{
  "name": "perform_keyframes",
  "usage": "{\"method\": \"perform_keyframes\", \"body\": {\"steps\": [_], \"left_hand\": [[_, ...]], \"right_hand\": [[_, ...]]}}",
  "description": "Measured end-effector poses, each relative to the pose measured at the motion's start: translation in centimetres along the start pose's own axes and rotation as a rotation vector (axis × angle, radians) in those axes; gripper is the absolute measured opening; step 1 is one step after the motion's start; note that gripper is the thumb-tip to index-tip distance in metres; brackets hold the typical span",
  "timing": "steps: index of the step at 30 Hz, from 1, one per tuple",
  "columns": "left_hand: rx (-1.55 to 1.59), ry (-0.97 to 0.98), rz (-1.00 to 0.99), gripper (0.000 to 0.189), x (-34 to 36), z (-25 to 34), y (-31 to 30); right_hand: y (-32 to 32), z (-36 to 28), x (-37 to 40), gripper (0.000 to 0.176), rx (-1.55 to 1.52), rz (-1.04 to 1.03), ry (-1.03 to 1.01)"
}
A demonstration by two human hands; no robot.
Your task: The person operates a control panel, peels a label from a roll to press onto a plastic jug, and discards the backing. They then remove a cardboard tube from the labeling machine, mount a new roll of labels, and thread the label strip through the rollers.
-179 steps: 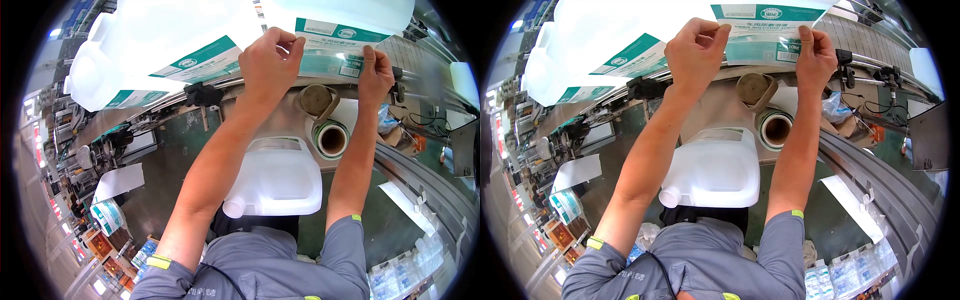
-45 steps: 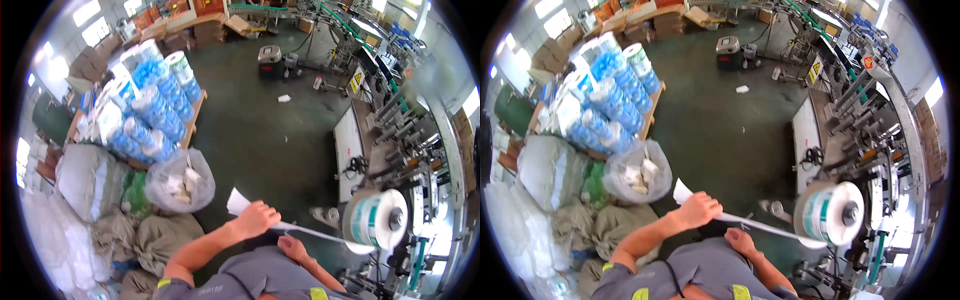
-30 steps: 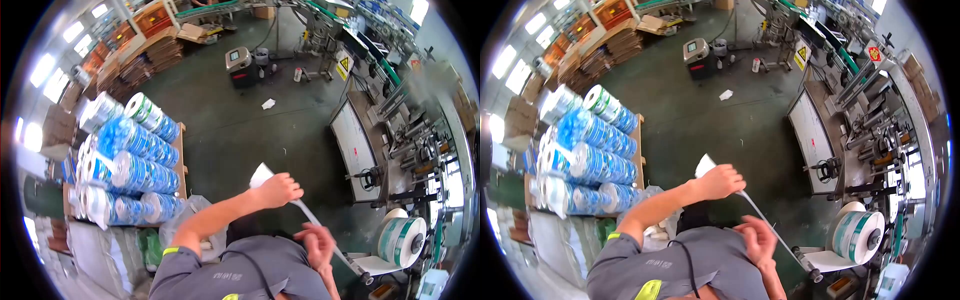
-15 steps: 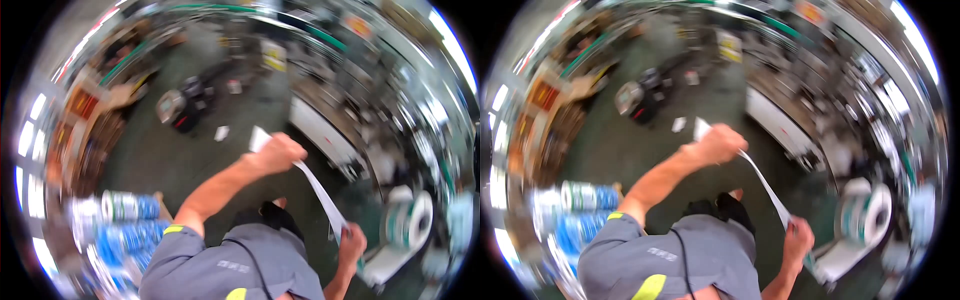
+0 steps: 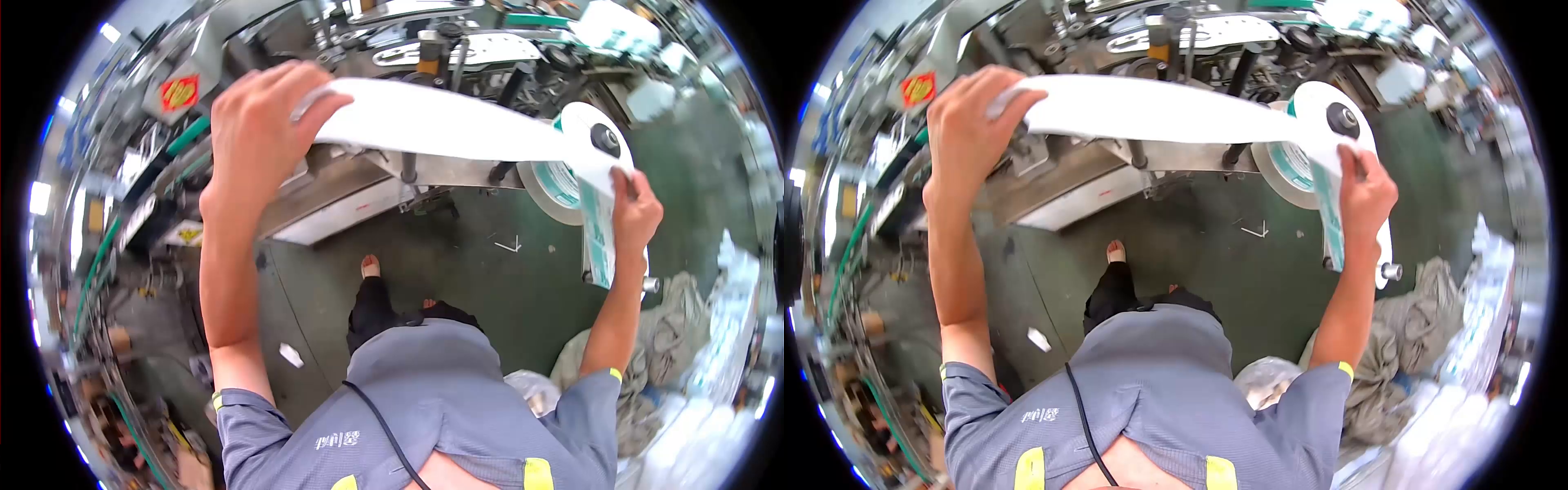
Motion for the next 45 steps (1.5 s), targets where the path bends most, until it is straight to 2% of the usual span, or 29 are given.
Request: {"method": "perform_keyframes", "body": {"steps": [2, 5, 7, 8, 9, 10, 11, 13, 16, 17, 20, 23, 25, 27, 29, 32, 33, 37, 38, 42, 45], "left_hand": [[0.012, 0.062, 0.01, 0.02, -4.3, -1.3, 1.4], [-0.06, 0.274, 0.069, 0.018, -9.9, -1.0, 3.2], [0.118, 0.127, -0.142, 0.047, -12.6, -2.3, 5.8], [0.253, 0.181, 0.025, 0.043, -13.5, -2.1, 5.4], [0.403, 0.175, 0.071, 0.026, -13.7, -1.9, 5.3], [0.552, 0.177, 0.123, 0.013, -13.9, -1.6, 5.1], [0.552, 0.181, 0.117, 0.013, -13.6, -1.5, 5.2], [0.746, 0.013, 0.033, 0.019, -12.9, -3.3, 7.0], [0.755, -0.052, 0.165, 0.018, -11.3, -3.3, 9.3], [0.75, -0.053, 0.148, 0.018, -11.1, -3.0, 10.4], [0.379, 0.112, 0.391, 0.018, -11.1, -2.7, 11.7], [0.395, -0.012, 0.298, 0.02, -11.2, -5.1, 14.9], [0.405, -0.056, 0.285, 0.02, -10.8, -5.5, 14.3], [0.481, -0.116, 0.284, 0.019, -9.6, -5.4, 12.9], [0.416, -0.094, 0.249, 0.019, -9.1, -4.3, 11.4], [0.326, 0.054, 0.276, 0.021, -9.1, -2.2, 10.3], [0.323, 0.053, 0.278, 0.021, -9.1, -2.5, 10.5], [0.336, -0.165, 0.22, 0.026, -9.0, -5.4, 11.7], [0.334, -0.14, 0.251, 0.026, -9.0, -5.3, 11.0], [0.358, -0.077, 0.285, 0.027, -9.6, -4.1, 9.5], [0.344, -0.128, 0.246, 0.028, -8.5, -3.8, 9.4]], "right_hand": [[-0.5, 1.4, -1.5, 0.023, 0.015, 0.09, 0.134], [-0.4, 3.1, -3.0, 0.024, 0.062, 0.182, 0.221], [0.1, 3.2, -3.4, 0.024, 0.057, 0.218, 0.264], [0.5, 3.5, -3.5, 0.025, 0.033, 0.237, 0.289], [1.0, 3.9, -3.5, 0.025, 0.034, 0.241, 0.3], [2.2, 4.3, -3.8, 0.024, 0.024, 0.118, 0.281], [3.3, 4.6, -4.2, 0.024, 0.011, -0.004, 0.259], [4.7, 3.7, -4.8, 0.026, -0.098, -0.103, 0.253], [5.9, 4.2, -5.8, 0.025, -0.163, -0.205, 0.256], [6.0, 4.4, -5.8, 0.025, -0.174, -0.212, 0.267], [6.4, 4.5, -6.8, 0.021, -0.169, -0.197, 0.23], [6.3, 4.7, -7.2, 0.02, -0.152, -0.242, 0.236], [6.5, 5.2, -7.4, 0.02, -0.175, -0.22, 0.206], [6.9, 5.5, -7.0, 0.02, -0.291, -0.347, 0.22], [6.9, 5.8, -7.0, 0.02, -0.323, -0.331, 0.222], [7.4, 5.9, -7.0, 0.02, -0.325, -0.333, 0.18], [7.4, 5.8, -7.0, 0.021, -0.288, -0.336, 0.185], [6.0, 5.1, -7.0, 0.021, -0.305, -0.289, 0.183], [5.4, 4.7, -6.8, 0.02, -0.319, -0.276, 0.232], [6.0, 5.1, -6.6, 0.021, -0.358, -0.339, 0.205], [8.0, 5.9, -6.6, 0.023, -0.298, -0.41, 0.187]]}}
Point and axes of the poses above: each hand's wrist, its own x-axis away from the middle knuckle, its own y-axis out of the palm, z = x × y, the point moved 6 cm from there along -x, towards the middle knuckle, and after that the axes turned 10 degrees about -z, right-handed, at the moved point
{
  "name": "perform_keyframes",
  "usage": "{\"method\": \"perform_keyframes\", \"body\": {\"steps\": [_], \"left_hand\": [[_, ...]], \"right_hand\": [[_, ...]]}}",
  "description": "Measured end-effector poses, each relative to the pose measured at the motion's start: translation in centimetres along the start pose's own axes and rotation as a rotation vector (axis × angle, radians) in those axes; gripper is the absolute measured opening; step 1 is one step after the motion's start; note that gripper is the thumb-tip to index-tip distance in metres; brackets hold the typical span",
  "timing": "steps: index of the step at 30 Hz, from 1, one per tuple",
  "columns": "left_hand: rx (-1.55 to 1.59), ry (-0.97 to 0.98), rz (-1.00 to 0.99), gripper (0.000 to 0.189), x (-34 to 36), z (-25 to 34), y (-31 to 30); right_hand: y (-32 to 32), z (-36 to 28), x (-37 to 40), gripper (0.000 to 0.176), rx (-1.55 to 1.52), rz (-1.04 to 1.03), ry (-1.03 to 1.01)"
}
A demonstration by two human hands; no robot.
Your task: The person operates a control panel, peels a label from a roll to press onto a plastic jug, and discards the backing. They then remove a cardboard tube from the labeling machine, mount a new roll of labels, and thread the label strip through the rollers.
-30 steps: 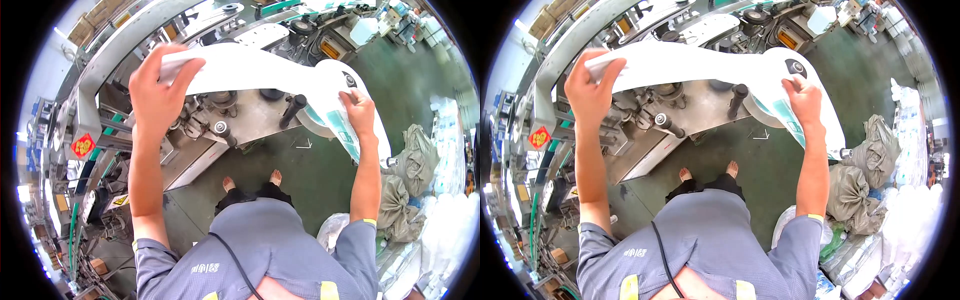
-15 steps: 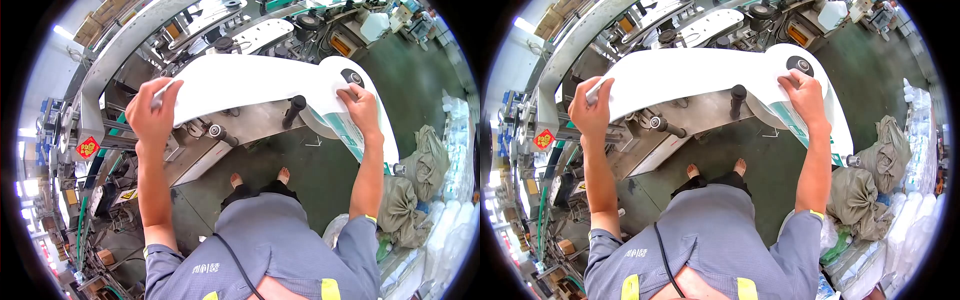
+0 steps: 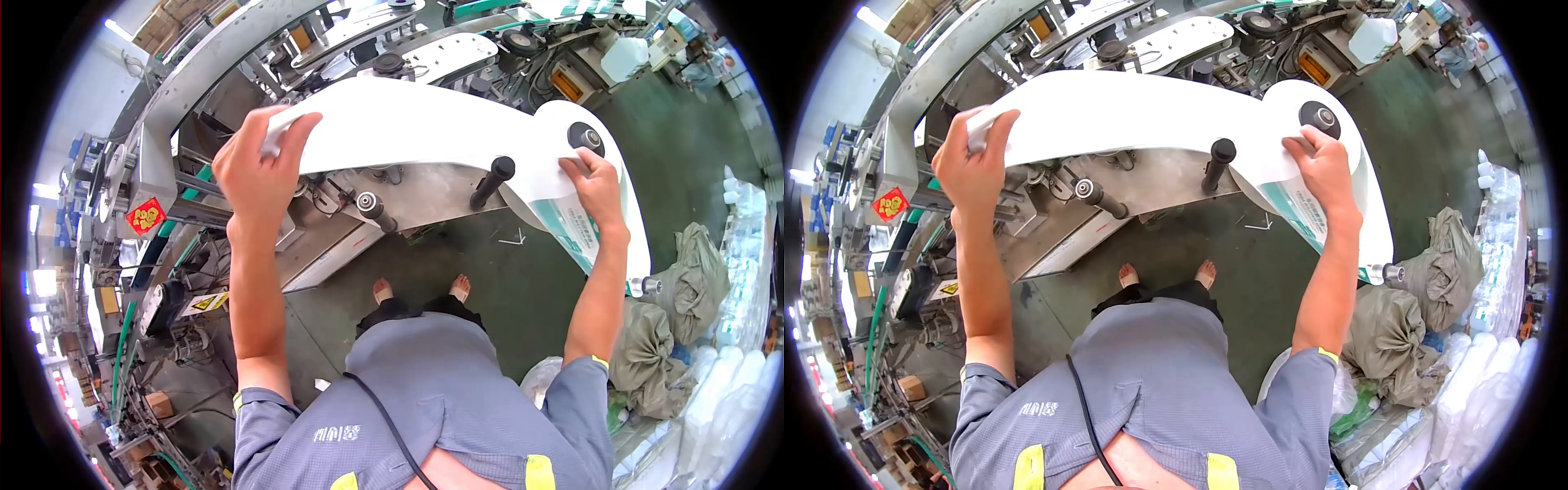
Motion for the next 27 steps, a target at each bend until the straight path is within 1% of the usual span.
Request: {"method": "perform_keyframes", "body": {"steps": [2, 4, 5, 6, 8, 9, 10, 11, 12, 14, 15, 17, 18, 19, 20, 21, 22, 23, 24, 26, 27], "left_hand": [[0.016, 0.003, 0.019, 0.027, 0.6, 0.1, -0.5], [0.031, -0.083, -0.063, 0.025, 1.0, 0.3, -0.7], [0.039, -0.072, -0.073, 0.024, 1.3, 0.3, -0.4], [0.033, -0.071, -0.073, 0.024, 1.8, 0.1, -0.4], [-0.082, -0.005, -0.113, 0.023, 3.0, -0.3, 0.1], [-0.049, -0.023, -0.088, 0.022, 3.7, -0.9, 0.3], [-0.052, -0.031, -0.092, 0.022, 4.3, -1.1, 0.2], [-0.073, -0.075, -0.098, 0.023, 4.8, -1.5, 0.1], [-0.09, -0.116, -0.109, 0.024, 5.3, -1.7, 0.0], [-0.078, -0.129, -0.105, 0.024, 5.5, -1.6, 0.2], [-0.068, -0.15, -0.084, 0.024, 5.7, -1.5, 0.0], [-0.065, -0.172, -0.059, 0.023, 6.0, -0.8, -0.5], [-0.017, -0.262, -0.102, 0.024, 6.1, -0.5, -0.6], [0.031, -0.351, -0.144, 0.024, 6.4, -0.5, -0.8], [0.027, -0.352, -0.14, 0.024, 6.7, -0.1, -1.4], [0.14, -0.382, -0.217, 0.025, 7.2, 0.1, -1.3], [0.253, -0.414, -0.293, 0.025, 7.9, 0.4, -1.2], [0.3, -0.455, -0.385, 0.024, 9.3, 0.0, -1.3], [0.299, -0.468, -0.389, 0.024, 10.8, -0.5, -1.7], [0.277, -0.531, -0.513, 0.02, 14.3, -2.3, -1.2], [0.276, -0.535, -0.512, 0.02, 15.8, -3.1, -1.1]], "right_hand": [[0.5, -0.2, -0.1, 0.025, -0.041, 0.043, -0.007], [1.1, -0.6, -0.4, 0.026, 0.132, 0.06, 0.01], [1.8, -1.3, -0.1, 0.026, 0.129, 0.054, 0.008], [1.6, -4.1, 1.2, 0.027, 0.127, 0.279, -0.133], [2.0, -9.4, 5.3, 0.03, 0.117, 0.733, -0.42], [5.1, -7.6, 6.9, 0.03, -0.203, 0.546, -0.227], [9.5, -5.8, 6.4, 0.031, -0.543, 0.29, -0.062], [14.2, -4.1, 6.7, 0.032, -0.836, 0.086, 0.178], [18.9, -3.6, 5.6, 0.032, -1.151, -0.184, 0.393], [25.6, -0.3, 2.7, 0.029, -1.846, -0.164, 0.476], [27.2, 0.3, 1.2, 0.029, -1.847, -0.161, 0.475], [28.2, -0.6, -1.5, 0.03, -2.191, -0.122, 0.151], [28.5, -1.0, -1.6, 0.03, -2.192, -0.128, 0.149], [29.1, -0.8, -1.3, 0.029, -2.163, -0.064, 0.24], [29.5, -0.5, -0.8, 0.029, -2.13, 0.0, 0.33], [30.1, -0.1, 0.0, 0.027, -2.142, -0.075, 0.307], [30.6, 0.6, 0.3, 0.027, -2.14, -0.083, 0.308], [31.0, 1.3, 0.8, 0.025, -2.054, -0.098, 0.283], [31.6, 2.1, 1.5, 0.023, -1.969, -0.113, 0.265], [32.6, 2.6, 1.7, 0.021, -2.004, -0.149, 0.267], [32.7, 2.0, 1.8, 0.019, -1.998, -0.159, 0.31]]}}
Point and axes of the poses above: each hand's wrist, its own x-axis away from the middle knuckle, its own y-axis out of the palm, z = x × y, the point moved 6 cm from there along -x, towards the middle knuckle, and after that the axes turned 10 degrees about -z, right-handed, at the moved point
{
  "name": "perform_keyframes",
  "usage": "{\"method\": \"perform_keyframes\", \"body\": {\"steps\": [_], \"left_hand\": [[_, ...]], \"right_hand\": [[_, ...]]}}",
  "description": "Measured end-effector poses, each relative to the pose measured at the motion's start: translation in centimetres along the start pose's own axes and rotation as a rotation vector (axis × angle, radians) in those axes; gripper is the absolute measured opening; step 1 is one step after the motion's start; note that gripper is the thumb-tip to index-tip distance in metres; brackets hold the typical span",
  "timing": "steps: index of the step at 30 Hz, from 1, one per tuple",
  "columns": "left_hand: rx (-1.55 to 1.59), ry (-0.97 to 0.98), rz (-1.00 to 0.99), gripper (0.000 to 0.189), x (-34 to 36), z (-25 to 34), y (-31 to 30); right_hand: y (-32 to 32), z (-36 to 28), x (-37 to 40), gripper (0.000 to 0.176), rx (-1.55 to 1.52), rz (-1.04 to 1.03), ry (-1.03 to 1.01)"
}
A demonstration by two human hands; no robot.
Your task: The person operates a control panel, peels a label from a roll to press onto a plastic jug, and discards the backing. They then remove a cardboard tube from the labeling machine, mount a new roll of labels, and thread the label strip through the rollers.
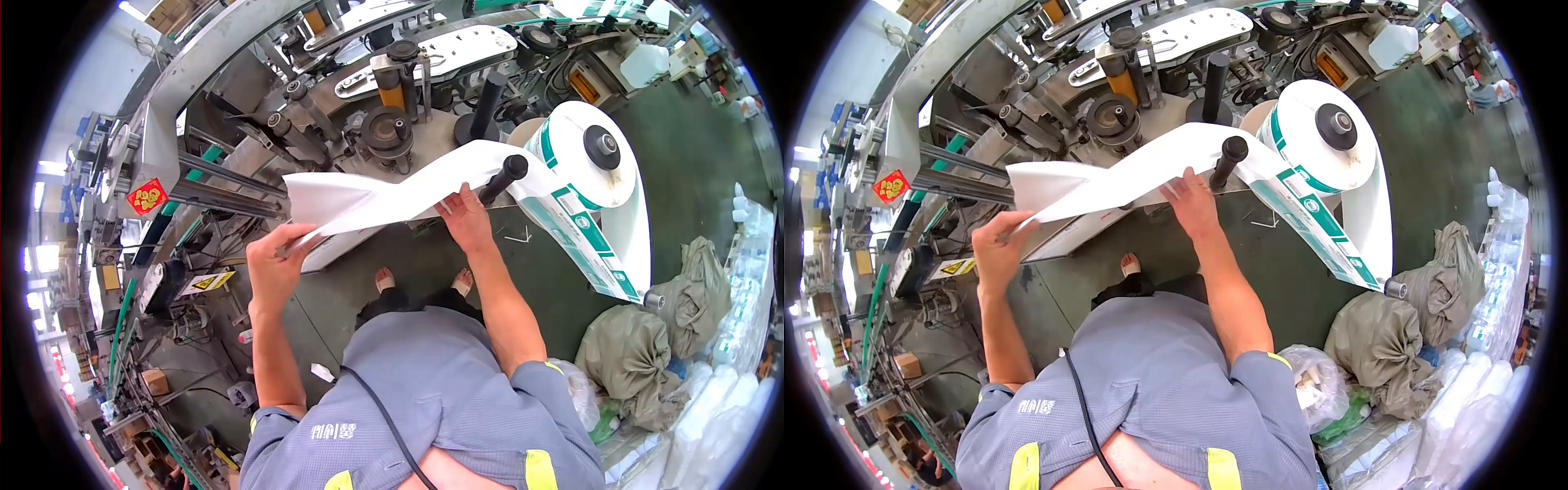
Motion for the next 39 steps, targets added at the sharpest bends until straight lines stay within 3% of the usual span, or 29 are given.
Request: {"method": "perform_keyframes", "body": {"steps": [3, 5, 7, 8, 9, 11, 12, 16, 17, 18, 19, 21, 23, 26, 28, 31, 33, 35, 36, 38, 39], "left_hand": [[0.102, -0.035, 0.089, 0.016, 1.0, -1.7, 0.2], [0.029, 0.098, 0.242, 0.012, 0.4, 2.0, -1.4], [-0.022, 0.166, 0.303, 0.012, -1.4, 5.3, -2.4], [-0.033, 0.224, 0.337, 0.013, -2.4, 7.5, -2.5], [-0.075, 0.236, 0.353, 0.013, -3.2, 9.8, -2.5], [-0.122, 0.493, 0.437, 0.014, -4.7, 13.5, -2.1], [-0.178, 0.463, 0.391, 0.014, -5.4, 15.1, -1.8], [-0.349, 0.502, 0.334, 0.017, -6.4, 16.8, -1.4], [-0.355, 0.505, 0.335, 0.017, -6.0, 16.3, -1.3], [-0.235, 0.307, 0.295, 0.019, -5.4, 13.9, -1.5], [-0.116, 0.11, 0.251, 0.021, -4.5, 11.0, -1.4], [-0.058, 0.008, 0.164, 0.024, -2.3, 5.9, -1.3], [0.049, -0.206, 0.055, 0.021, 0.5, -0.3, -1.2], [0.025, -0.203, -0.072, 0.017, 2.4, -5.2, -0.9], [0.014, -0.191, -0.064, 0.017, 3.0, -8.3, -1.1], [-0.036, -0.15, -0.058, 0.018, 2.5, -12.4, -2.0], [-0.106, 0.107, -0.06, 0.022, 1.9, -14.5, -3.0], [-0.114, 0.181, -0.077, 0.024, 0.4, -16.1, -4.4], [-0.137, 0.24, -0.088, 0.026, -0.1, -16.4, -4.9], [-0.142, 0.299, -0.109, 0.028, -0.6, -17.8, -6.2], [-0.155, 0.284, -0.113, 0.027, -1.0, -19.0, -7.1]], "right_hand": [[-1.0, 0.3, -0.1, 0.016, -0.059, -0.012, 0.017], [-1.0, 0.4, -0.3, 0.016, -0.122, -0.058, 0.034], [-0.2, 0.2, 0.0, 0.023, -0.148, 0.033, -0.011], [0.2, 0.0, 0.0, 0.026, -0.186, -0.159, -0.006], [0.3, 0.2, -0.1, 0.026, -0.19, -0.163, 0.012], [0.7, -0.8, 0.1, 0.029, -0.241, -0.04, -0.036], [3.7, -1.4, 0.8, 0.032, -0.152, 0.121, -0.047], [1.4, -0.9, 0.5, 0.028, -0.139, 0.108, -0.044], [-0.7, 0.6, -0.2, 0.025, -0.211, -0.03, 0.014], [-1.7, 1.4, -0.4, 0.024, -0.284, -0.164, 0.068], [-1.7, 1.5, -0.4, 0.024, -0.292, -0.162, 0.062], [-2.5, 2.2, -0.1, 0.022, -0.091, 0.093, 0.059], [-3.6, 3.0, -0.5, 0.024, -0.095, 0.029, 0.066], [-1.6, 3.6, -0.7, 0.016, 0.012, 0.056, 0.054], [-2.2, 4.9, -0.1, 0.018, 0.041, 0.184, 0.058], [-2.9, 7.1, 0.9, 0.02, 0.135, 0.209, 0.048], [-3.1, 8.3, 2.3, 0.021, 0.204, 0.234, 0.026], [-2.8, 8.9, 5.1, 0.02, 0.686, 0.524, 0.108], [-1.6, 9.6, 6.6, 0.02, 0.694, 0.551, 0.099], [3.6, 9.6, 8.8, 0.018, 1.158, 0.505, 0.006], [6.9, 9.6, 9.2, 0.018, 1.164, 0.518, 0.002]]}}
Point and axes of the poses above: each hand's wrist, its own x-axis away from the middle knuckle, its own y-axis out of the palm, z = x × y, the point moved 6 cm from there along -x, towards the middle knuckle, and after that the axes turned 10 degrees about -z, right-handed, at the moved point
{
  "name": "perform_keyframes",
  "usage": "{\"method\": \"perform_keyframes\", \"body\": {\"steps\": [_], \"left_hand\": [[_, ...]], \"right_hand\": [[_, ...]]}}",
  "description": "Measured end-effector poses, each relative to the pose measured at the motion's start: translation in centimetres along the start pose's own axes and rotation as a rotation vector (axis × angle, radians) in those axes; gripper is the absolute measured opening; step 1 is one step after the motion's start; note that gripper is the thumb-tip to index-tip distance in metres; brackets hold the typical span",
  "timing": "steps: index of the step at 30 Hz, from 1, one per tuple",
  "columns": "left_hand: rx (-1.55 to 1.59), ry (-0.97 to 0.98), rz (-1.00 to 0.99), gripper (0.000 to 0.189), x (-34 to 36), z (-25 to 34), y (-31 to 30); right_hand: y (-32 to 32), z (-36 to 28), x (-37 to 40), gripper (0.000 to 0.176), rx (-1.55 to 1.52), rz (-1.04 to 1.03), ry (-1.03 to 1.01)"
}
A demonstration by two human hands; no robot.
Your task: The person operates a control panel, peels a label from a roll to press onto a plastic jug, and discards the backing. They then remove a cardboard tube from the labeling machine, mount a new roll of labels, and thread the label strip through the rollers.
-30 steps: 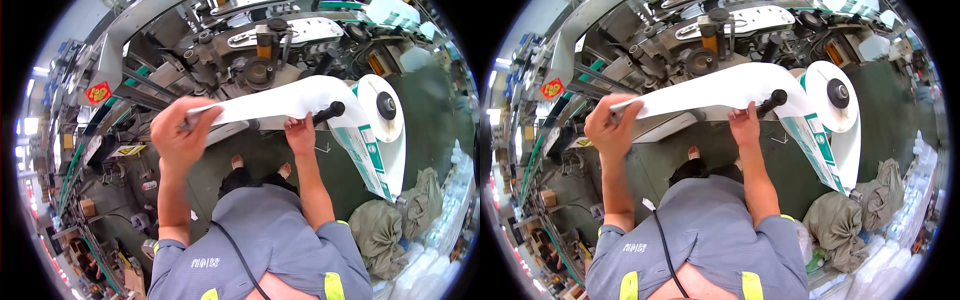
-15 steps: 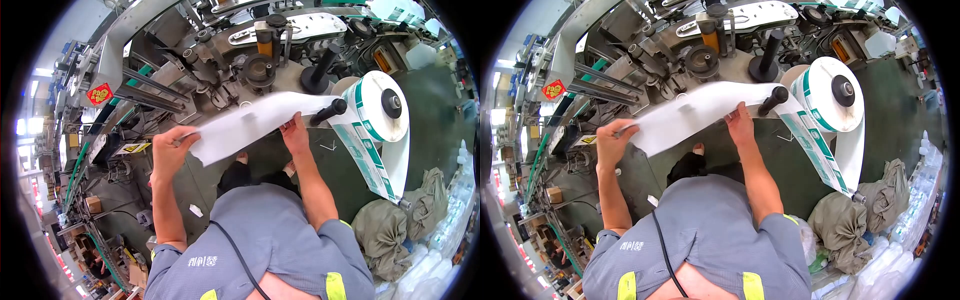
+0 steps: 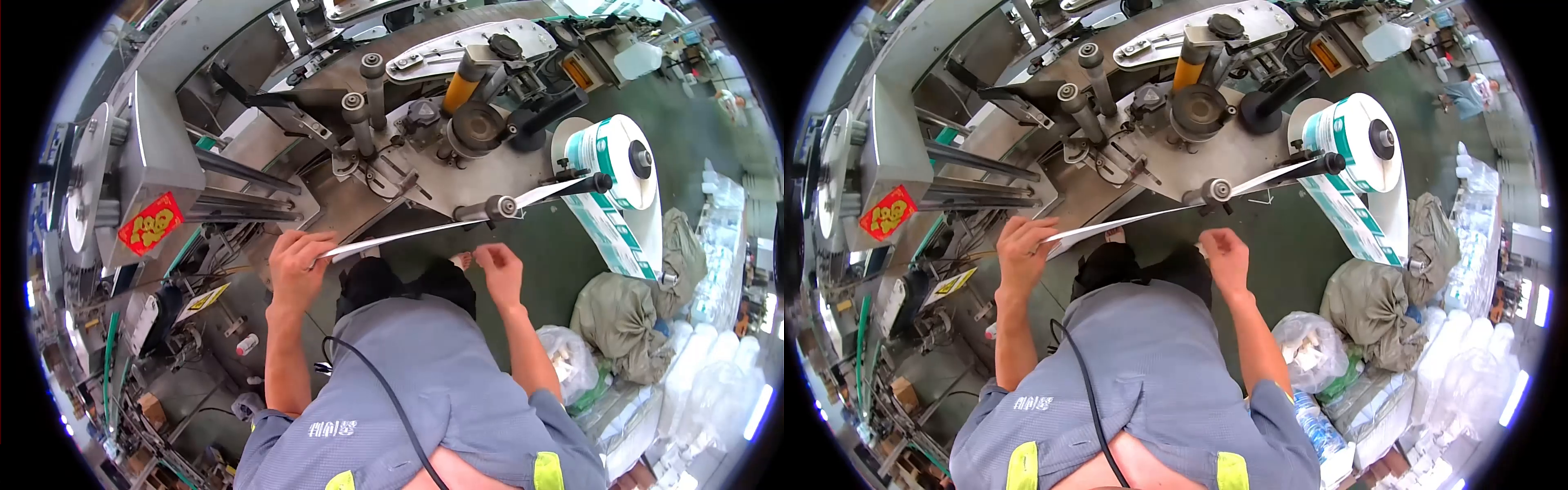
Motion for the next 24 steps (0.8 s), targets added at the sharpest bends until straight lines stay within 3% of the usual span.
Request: {"method": "perform_keyframes", "body": {"steps": [2, 4, 6, 8, 10, 12, 13, 15, 19, 22, 23, 24], "left_hand": [[-0.007, -0.011, -0.02, 0.025, 0.7, -2.2, -1.3], [0.165, -0.245, -0.009, 0.019, 1.8, -5.8, -2.2], [0.183, -0.281, 0.027, 0.015, 2.6, -7.3, -3.7], [0.193, -0.389, 0.086, 0.013, 4.0, -9.5, -4.9], [0.162, -0.477, 0.099, 0.013, 5.6, -11.6, -5.8], [0.132, -0.565, 0.116, 0.013, 7.2, -13.8, -6.2], [0.292, -0.607, 0.197, 0.012, 8.1, -14.9, -6.2], [0.452, -0.656, 0.296, 0.012, 9.2, -16.1, -6.3], [0.93, -0.29, 0.389, 0.024, 4.9, -11.2, -4.3], [0.768, 0.008, 0.522, 0.026, -3.7, -3.7, -7.5], [0.533, 0.143, 0.61, 0.017, -6.4, -1.7, -9.5], [0.428, 0.097, 0.589, 0.021, -8.8, 0.0, -11.2]], "right_hand": [[3.6, -9.7, 4.2, 0.019, 0.392, -0.132, -0.405], [7.4, -17.0, 5.8, 0.03, 0.546, -0.142, -0.811], [12.3, -23.0, 5.6, 0.04, 0.738, -0.166, -0.954], [17.5, -24.3, 4.1, 0.056, 0.949, -0.277, -0.95], [22.3, -22.6, 1.8, 0.048, 1.02, -0.329, -1.01], [27.3, -18.1, -0.9, 0.038, 1.403, -0.731, -0.708], [28.2, -18.4, -1.3, 0.038, 1.402, -0.746, -0.727], [29.2, -19.9, -2.0, 0.025, 1.414, -0.698, -0.758], [23.5, -28.1, -2.5, 0.014, 1.259, -0.351, -0.942], [16.8, -32.9, -3.0, 0.028, 1.044, -0.012, -1.049], [14.8, -33.7, -3.5, 0.028, 1.033, 0.041, -1.012], [13.0, -34.2, -3.9, 0.029, 1.022, 0.096, -0.969]]}}
Point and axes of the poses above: each hand's wrist, its own x-axis away from the middle knuckle, its own y-axis out of the palm, z = x × y, the point moved 6 cm from there along -x, towards the middle knuckle, and after that the axes turned 10 degrees about -z, right-handed, at the moved point
